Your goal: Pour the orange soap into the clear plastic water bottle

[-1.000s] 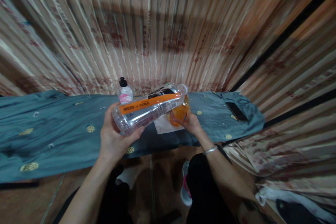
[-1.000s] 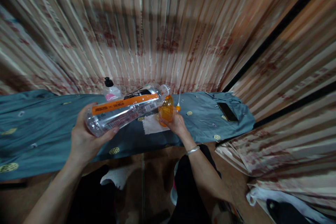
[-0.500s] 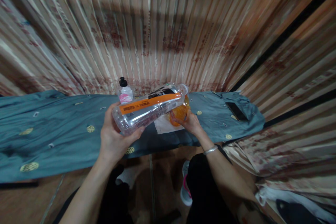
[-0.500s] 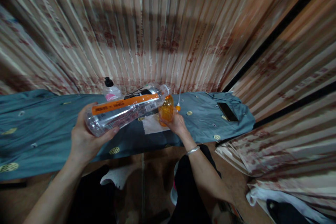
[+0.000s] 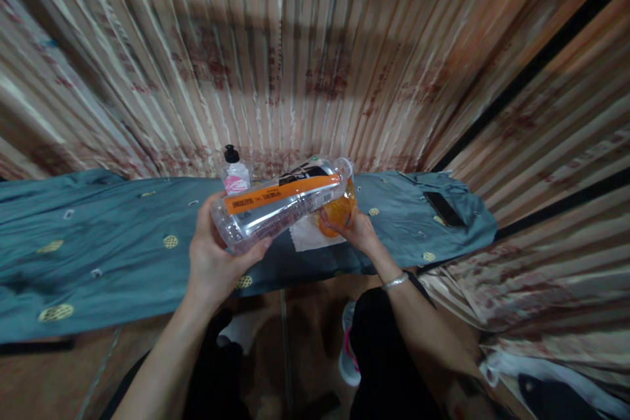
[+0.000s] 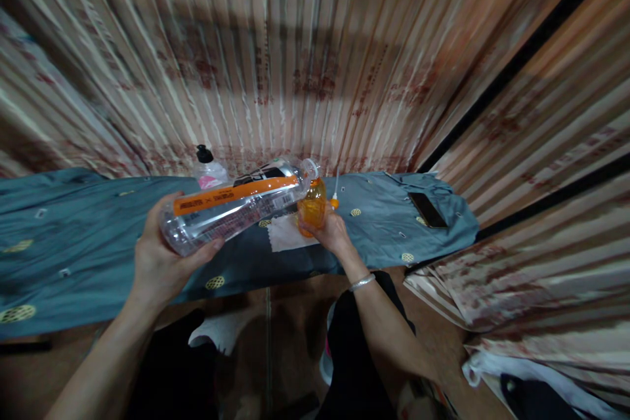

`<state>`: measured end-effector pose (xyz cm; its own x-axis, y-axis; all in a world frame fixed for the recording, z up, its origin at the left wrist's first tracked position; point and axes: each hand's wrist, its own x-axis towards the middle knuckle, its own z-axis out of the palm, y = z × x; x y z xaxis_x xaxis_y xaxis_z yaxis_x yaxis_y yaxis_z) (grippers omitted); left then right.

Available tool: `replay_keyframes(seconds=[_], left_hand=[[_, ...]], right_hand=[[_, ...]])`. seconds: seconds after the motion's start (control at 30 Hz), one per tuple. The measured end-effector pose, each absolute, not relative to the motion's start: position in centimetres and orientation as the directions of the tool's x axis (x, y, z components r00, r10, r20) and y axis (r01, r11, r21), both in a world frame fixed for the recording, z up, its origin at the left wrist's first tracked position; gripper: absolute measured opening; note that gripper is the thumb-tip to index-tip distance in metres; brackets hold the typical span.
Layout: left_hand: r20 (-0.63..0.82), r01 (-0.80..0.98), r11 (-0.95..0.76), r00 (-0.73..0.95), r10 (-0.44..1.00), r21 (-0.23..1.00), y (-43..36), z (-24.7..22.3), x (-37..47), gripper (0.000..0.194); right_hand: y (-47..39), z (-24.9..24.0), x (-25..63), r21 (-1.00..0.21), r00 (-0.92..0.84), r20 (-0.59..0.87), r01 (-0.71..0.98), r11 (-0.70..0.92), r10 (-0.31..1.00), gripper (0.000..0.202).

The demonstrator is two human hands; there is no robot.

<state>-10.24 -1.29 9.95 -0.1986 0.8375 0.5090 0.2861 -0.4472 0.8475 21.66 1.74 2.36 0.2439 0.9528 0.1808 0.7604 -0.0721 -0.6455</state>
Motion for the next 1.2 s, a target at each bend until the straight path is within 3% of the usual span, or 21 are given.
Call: replay_keyframes(seconds=[1.2], left_hand=[[0.507,0.266,-0.453,-0.193,0.84,0.851,-1.29,9.75,-10.38,0.088]], right_hand=[[1.87,2.13,21.87,-0.611,0.238,0.166,0.786,-0.089,0.957,0.067]])
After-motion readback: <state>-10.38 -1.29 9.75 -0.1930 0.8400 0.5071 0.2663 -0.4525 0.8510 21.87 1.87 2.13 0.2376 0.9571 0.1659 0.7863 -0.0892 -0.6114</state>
